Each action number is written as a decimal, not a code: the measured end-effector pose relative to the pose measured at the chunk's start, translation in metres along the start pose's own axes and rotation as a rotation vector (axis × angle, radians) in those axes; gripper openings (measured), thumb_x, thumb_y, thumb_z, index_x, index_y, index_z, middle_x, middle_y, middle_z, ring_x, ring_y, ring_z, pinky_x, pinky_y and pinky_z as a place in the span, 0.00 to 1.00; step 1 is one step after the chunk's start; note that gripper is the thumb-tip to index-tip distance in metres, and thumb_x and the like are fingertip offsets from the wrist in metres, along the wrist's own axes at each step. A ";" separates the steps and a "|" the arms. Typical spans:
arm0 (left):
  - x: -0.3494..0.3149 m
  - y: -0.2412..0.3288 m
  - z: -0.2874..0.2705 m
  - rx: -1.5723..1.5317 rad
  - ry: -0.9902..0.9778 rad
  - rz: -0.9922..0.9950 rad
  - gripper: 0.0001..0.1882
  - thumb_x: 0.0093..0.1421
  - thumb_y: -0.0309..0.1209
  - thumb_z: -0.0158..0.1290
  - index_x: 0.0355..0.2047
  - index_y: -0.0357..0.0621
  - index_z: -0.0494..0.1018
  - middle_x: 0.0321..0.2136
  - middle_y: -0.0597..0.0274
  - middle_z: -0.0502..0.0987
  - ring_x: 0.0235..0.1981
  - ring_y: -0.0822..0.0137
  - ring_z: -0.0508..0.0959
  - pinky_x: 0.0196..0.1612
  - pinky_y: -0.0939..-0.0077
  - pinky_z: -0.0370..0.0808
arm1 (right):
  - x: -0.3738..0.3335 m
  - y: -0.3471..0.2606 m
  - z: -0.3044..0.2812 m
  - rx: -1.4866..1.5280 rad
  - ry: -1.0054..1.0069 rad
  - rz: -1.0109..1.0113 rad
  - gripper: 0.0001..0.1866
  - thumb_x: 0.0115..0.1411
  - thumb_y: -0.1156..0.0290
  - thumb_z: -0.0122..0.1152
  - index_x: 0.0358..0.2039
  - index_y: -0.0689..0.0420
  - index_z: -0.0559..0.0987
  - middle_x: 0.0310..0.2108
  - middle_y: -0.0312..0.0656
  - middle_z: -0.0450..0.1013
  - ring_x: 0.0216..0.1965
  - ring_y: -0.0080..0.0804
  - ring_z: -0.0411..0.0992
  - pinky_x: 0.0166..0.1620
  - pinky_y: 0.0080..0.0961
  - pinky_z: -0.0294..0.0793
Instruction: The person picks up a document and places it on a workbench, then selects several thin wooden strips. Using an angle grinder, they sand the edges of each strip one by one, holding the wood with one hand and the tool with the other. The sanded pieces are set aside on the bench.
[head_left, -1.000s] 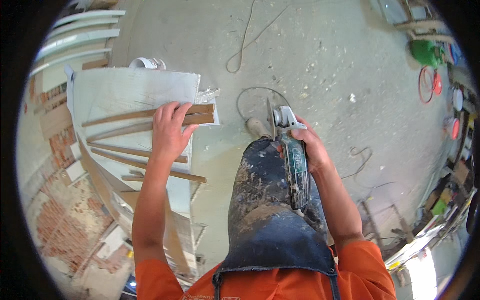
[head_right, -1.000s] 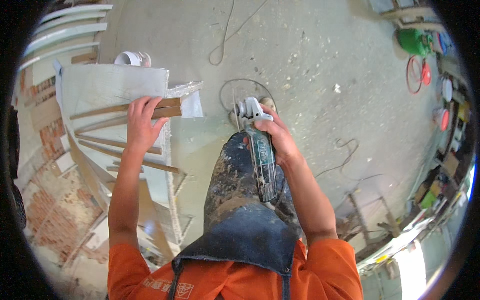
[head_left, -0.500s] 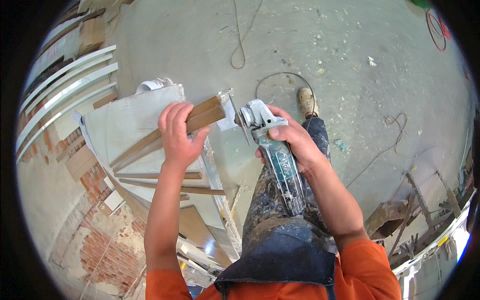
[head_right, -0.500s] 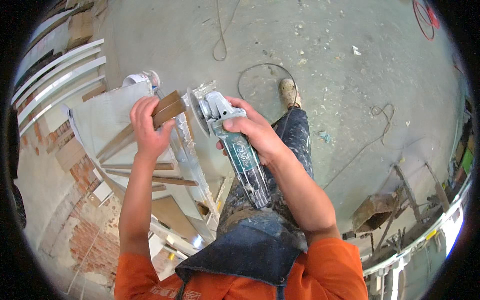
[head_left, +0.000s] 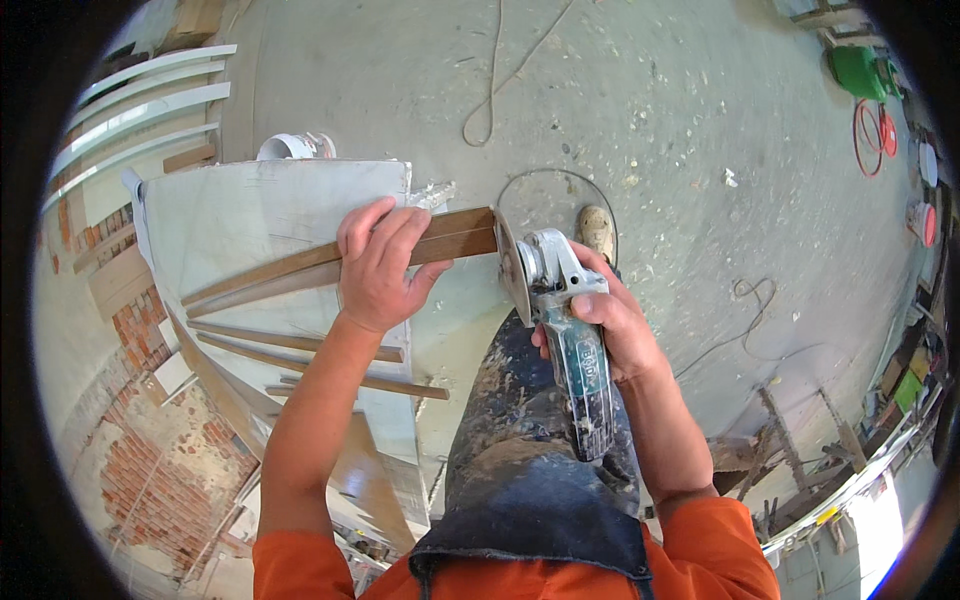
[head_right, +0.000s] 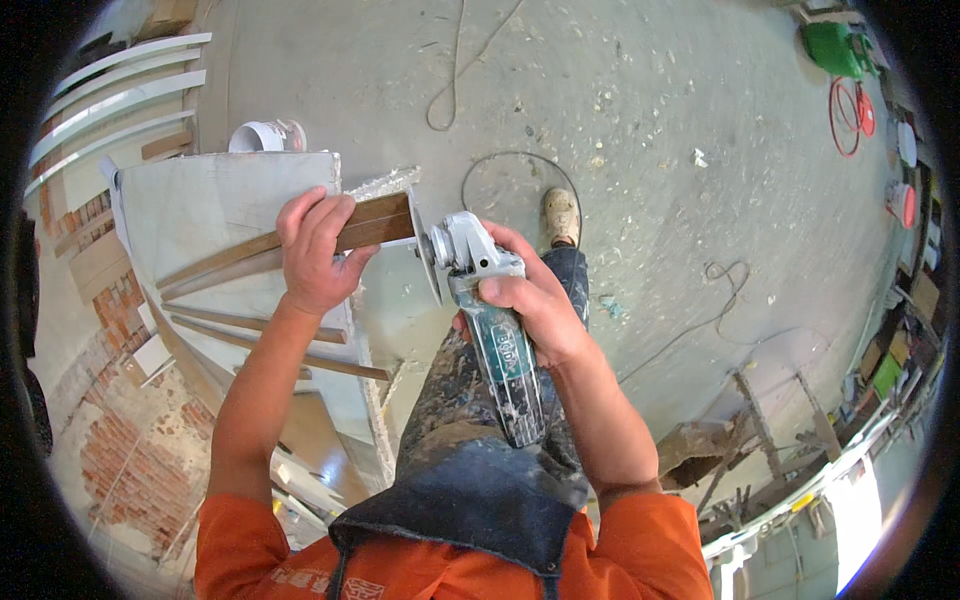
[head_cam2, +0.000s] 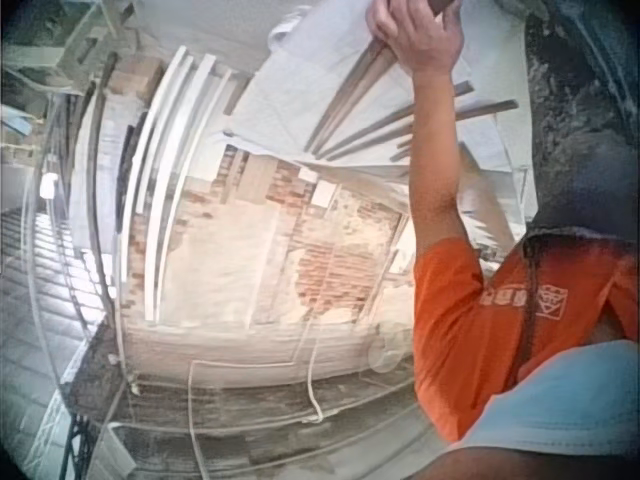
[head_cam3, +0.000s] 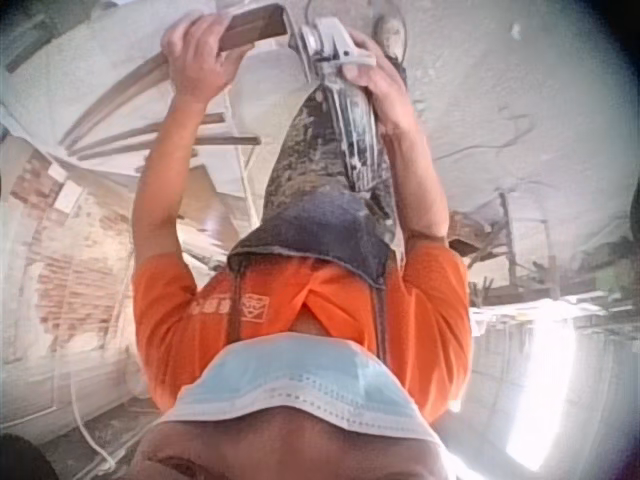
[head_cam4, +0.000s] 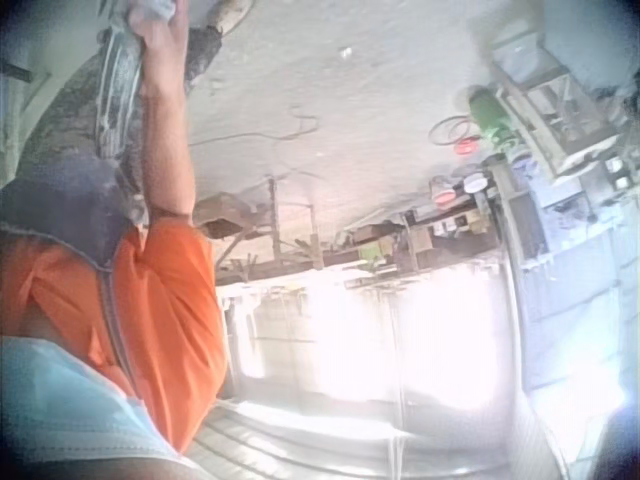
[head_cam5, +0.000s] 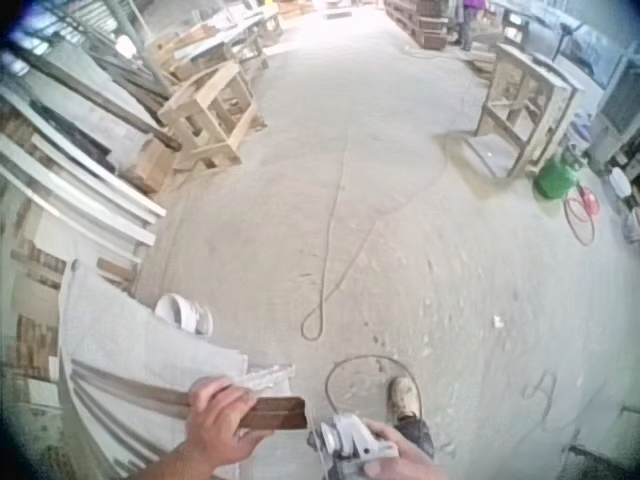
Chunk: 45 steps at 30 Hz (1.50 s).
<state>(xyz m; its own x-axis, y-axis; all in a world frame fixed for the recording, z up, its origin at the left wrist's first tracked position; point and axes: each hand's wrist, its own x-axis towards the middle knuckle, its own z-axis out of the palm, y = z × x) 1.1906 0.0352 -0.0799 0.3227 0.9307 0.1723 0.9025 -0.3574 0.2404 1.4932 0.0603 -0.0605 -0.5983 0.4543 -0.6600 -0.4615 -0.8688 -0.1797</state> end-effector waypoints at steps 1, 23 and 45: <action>0.001 0.001 0.000 -0.005 0.000 -0.001 0.32 0.61 0.52 0.63 0.56 0.42 0.74 0.51 0.57 0.79 0.58 0.49 0.71 0.62 0.51 0.66 | -0.001 0.000 -0.001 -0.016 -0.004 0.004 0.45 0.53 0.68 0.66 0.70 0.60 0.59 0.50 0.51 0.74 0.34 0.42 0.81 0.37 0.35 0.86; 0.001 0.001 0.001 -0.018 0.015 -0.015 0.31 0.57 0.49 0.66 0.55 0.46 0.74 0.51 0.63 0.78 0.60 0.53 0.70 0.63 0.51 0.64 | 0.002 0.000 -0.005 -0.162 0.106 0.015 0.43 0.54 0.68 0.63 0.70 0.61 0.61 0.48 0.50 0.75 0.32 0.40 0.80 0.35 0.33 0.84; -0.003 -0.002 0.005 -0.005 0.018 0.050 0.31 0.61 0.44 0.65 0.58 0.39 0.71 0.51 0.52 0.78 0.57 0.45 0.72 0.62 0.51 0.68 | 0.039 0.026 -0.039 -0.104 0.062 0.058 0.38 0.58 0.70 0.67 0.68 0.59 0.64 0.47 0.46 0.75 0.33 0.34 0.79 0.37 0.30 0.83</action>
<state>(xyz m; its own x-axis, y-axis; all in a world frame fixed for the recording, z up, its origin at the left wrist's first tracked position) 1.1897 0.0333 -0.0855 0.3622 0.9101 0.2010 0.8838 -0.4039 0.2363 1.4834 0.0479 -0.1199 -0.5787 0.3923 -0.7150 -0.3551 -0.9104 -0.2121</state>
